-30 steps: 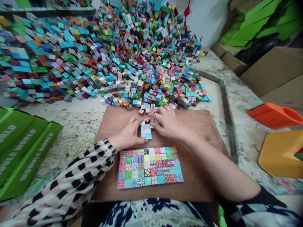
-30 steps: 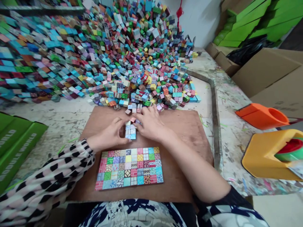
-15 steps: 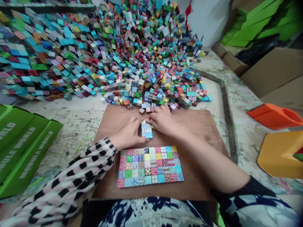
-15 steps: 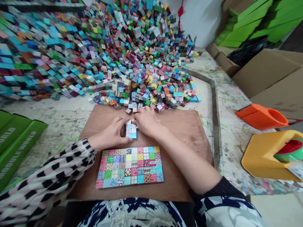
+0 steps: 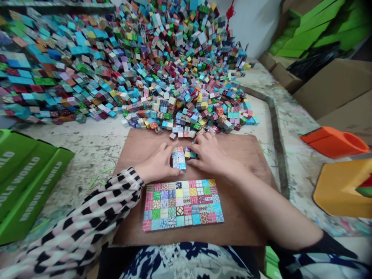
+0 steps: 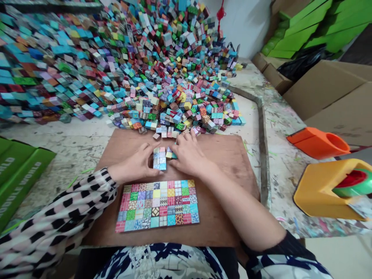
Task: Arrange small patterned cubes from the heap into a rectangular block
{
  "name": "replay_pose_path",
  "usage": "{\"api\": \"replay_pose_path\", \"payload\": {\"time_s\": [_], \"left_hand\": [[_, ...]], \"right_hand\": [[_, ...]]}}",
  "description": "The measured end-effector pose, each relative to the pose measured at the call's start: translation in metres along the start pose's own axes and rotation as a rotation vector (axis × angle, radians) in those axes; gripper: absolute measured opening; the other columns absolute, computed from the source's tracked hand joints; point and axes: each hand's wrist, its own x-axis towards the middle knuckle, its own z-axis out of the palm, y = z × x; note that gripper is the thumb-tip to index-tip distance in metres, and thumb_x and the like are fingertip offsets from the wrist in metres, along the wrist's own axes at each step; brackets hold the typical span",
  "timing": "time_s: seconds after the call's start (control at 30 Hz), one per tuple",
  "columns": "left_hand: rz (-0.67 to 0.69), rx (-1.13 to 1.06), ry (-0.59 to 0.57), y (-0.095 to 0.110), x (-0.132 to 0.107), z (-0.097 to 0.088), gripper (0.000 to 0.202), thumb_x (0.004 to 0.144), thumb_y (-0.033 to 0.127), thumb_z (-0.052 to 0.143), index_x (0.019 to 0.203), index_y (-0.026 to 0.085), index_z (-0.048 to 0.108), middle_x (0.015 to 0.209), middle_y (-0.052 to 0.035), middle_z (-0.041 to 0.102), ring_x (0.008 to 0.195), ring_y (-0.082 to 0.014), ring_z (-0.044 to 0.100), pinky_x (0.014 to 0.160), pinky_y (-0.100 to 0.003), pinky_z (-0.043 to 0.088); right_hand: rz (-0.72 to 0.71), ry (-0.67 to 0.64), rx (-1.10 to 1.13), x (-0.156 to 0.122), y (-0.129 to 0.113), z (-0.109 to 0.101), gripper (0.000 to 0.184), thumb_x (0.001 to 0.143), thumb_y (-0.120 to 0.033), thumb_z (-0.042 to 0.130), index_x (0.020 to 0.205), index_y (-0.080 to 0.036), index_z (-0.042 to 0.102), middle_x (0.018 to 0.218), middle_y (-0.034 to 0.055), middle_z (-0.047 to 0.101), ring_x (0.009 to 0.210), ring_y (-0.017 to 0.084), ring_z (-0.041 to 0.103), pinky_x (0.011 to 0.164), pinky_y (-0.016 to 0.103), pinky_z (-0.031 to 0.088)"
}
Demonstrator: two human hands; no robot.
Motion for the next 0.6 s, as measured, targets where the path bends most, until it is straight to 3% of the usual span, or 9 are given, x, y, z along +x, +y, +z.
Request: {"api": "replay_pose_path", "payload": {"time_s": [0.17, 0.27, 0.6], "left_hand": [[-0.008, 0.056, -0.005, 0.003, 0.003, 0.002, 0.069, 0.068, 0.042, 0.073, 0.130, 0.023, 0.049, 0.113, -0.0079, 0.047, 0.107, -0.0290, 0.055, 0.096, -0.046, 0.046], [-0.011, 0.061, -0.004, 0.002, 0.002, 0.002, 0.068, 0.068, 0.041, 0.072, 0.129, 0.020, 0.050, 0.112, -0.0084, 0.047, 0.107, -0.0284, 0.056, 0.096, -0.045, 0.046], [0.046, 0.031, 0.005, -0.002, 0.001, 0.001, 0.066, 0.067, 0.037, 0.072, 0.126, 0.017, 0.050, 0.110, -0.0082, 0.048, 0.108, -0.0281, 0.054, 0.097, -0.044, 0.045]], "right_hand": [[0.038, 0.007, 0.023, 0.003, 0.000, 0.008, 0.035, 0.090, -0.047, 0.057, 0.108, -0.020, 0.070, 0.111, 0.0119, 0.055, 0.107, 0.031, 0.045, 0.106, 0.056, 0.027], [0.024, -0.005, 0.053, 0.001, 0.002, 0.007, 0.031, 0.088, -0.044, 0.061, 0.106, -0.021, 0.071, 0.111, 0.0113, 0.055, 0.107, 0.031, 0.045, 0.106, 0.056, 0.027], [-0.073, -0.061, 0.204, -0.019, -0.005, 0.002, 0.027, 0.081, -0.033, 0.071, 0.107, -0.025, 0.072, 0.111, 0.0079, 0.056, 0.117, 0.030, 0.042, 0.113, 0.061, 0.012]]}}
